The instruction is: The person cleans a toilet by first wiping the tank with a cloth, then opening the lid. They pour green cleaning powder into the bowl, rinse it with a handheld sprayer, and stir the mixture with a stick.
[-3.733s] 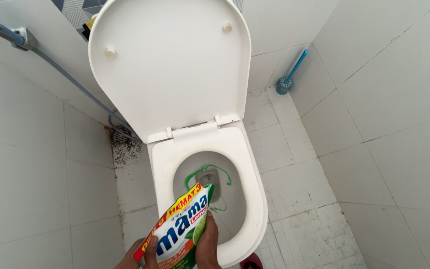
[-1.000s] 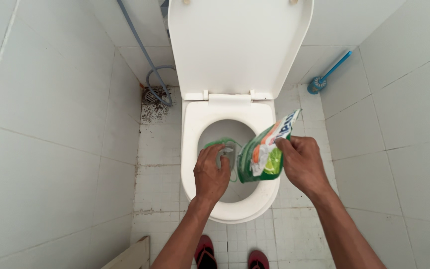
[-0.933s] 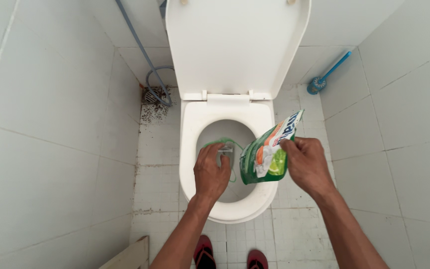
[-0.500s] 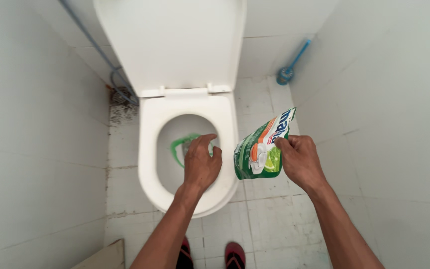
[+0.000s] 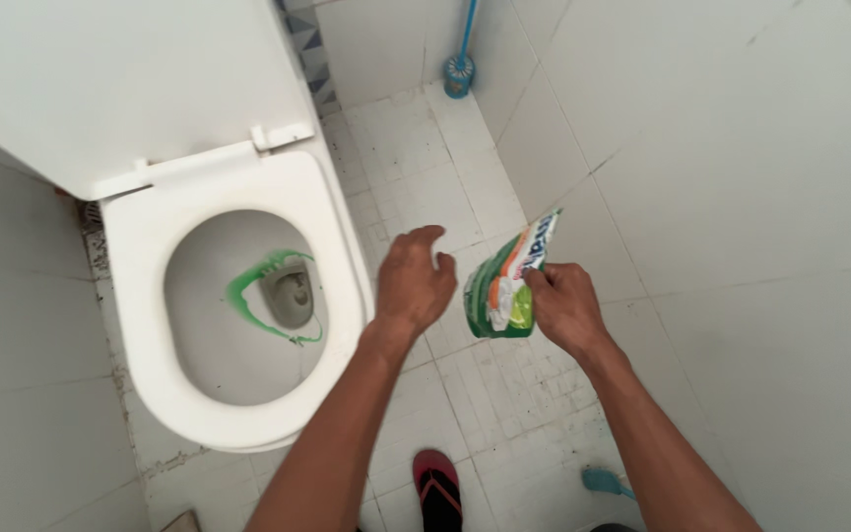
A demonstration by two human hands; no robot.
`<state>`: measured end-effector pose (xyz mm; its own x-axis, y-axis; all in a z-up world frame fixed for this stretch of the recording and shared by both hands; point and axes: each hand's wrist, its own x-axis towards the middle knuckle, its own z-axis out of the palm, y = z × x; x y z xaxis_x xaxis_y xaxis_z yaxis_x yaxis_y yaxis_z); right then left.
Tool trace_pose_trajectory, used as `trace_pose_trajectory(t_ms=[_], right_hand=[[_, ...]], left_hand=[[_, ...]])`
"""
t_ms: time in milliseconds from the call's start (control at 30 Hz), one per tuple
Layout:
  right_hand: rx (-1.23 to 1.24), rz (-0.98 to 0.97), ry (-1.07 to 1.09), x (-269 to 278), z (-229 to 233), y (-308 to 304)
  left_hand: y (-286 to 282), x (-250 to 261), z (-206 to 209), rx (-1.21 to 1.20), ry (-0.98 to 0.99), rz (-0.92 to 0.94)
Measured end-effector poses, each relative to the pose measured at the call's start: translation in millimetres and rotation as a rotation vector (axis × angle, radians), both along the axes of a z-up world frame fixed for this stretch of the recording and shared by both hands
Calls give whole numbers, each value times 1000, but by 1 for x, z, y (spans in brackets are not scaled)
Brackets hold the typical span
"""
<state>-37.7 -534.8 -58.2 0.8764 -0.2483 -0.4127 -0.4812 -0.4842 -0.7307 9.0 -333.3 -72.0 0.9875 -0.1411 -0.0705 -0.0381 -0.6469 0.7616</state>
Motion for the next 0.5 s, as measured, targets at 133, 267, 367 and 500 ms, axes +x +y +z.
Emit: trace_pose_trajectory(t_ms=[133,267,367,500], right_hand=[[-19,-79,87,-16,-51,-36],[-83,-72,134,-29,-109,-65],[-219,-16,160,-40,-153,-87],[-338,10,215,-57,-202,-111]], left_hand=[[-42,-5,-43,15,35,-74],[-69,-7,-86,44,100,-122],[-82,-21,-116,69,140,-149],[-95,-29,-142,105,260,-208]])
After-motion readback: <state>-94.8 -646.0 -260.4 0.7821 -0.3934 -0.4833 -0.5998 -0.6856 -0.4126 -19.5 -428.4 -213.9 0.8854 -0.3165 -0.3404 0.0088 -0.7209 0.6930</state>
